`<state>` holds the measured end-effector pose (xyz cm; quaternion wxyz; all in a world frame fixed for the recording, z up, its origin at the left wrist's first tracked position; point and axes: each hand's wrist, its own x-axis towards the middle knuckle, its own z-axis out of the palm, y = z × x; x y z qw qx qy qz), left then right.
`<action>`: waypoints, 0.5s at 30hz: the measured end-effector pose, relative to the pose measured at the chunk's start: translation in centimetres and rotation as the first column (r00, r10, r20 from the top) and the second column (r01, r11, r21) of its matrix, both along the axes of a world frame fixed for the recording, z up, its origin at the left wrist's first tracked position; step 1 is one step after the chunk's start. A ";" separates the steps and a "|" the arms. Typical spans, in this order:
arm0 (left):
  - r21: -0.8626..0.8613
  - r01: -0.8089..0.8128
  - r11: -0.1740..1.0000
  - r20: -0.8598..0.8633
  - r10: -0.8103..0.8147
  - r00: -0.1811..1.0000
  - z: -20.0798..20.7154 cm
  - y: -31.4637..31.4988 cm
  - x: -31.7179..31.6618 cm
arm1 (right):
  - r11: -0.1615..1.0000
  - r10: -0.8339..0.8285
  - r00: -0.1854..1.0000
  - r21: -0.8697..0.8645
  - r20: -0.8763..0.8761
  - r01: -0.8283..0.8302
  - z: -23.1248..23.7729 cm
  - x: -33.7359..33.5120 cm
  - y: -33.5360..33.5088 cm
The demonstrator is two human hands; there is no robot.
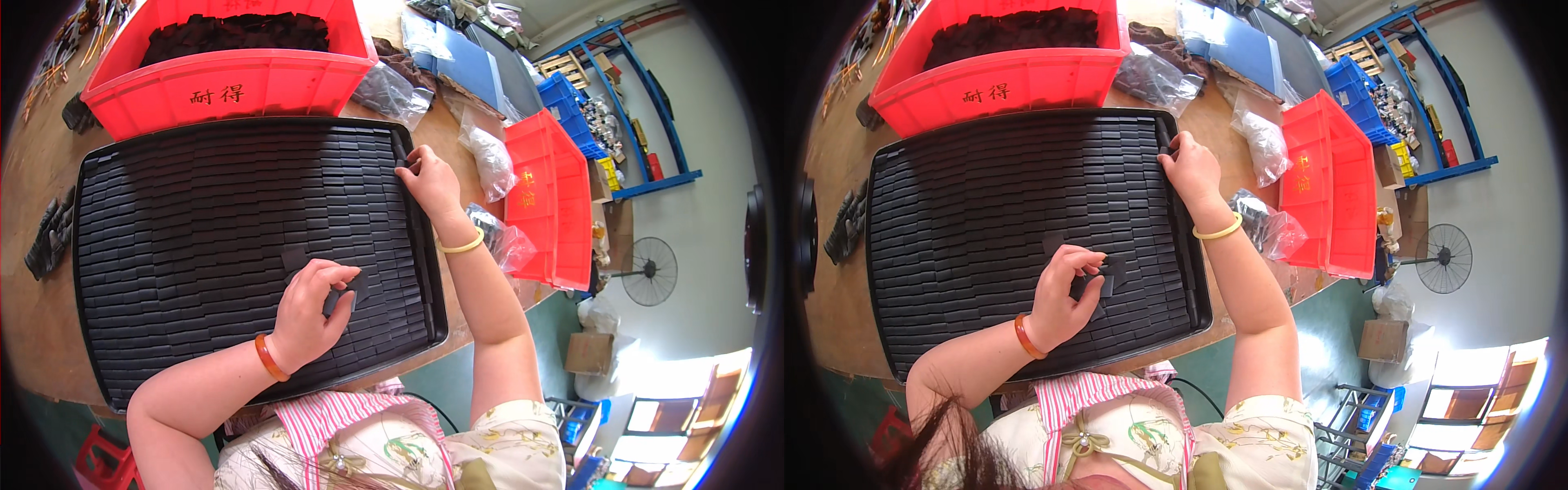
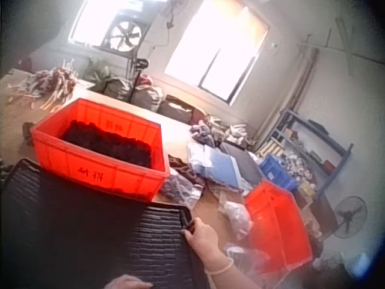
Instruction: The person inserts small components into rubber sleeves by hand, arranges them onto a tray, and then carries the tray to a different workstation.
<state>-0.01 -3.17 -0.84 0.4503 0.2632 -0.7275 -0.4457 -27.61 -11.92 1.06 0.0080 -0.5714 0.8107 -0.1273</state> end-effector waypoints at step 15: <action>-0.006 0.005 1.000 0.011 -0.005 1.000 0.1 0.1 0.1 | 0.933 0.353 0.919 0.000 -0.176 -0.359 0.2 -2.5 -0.1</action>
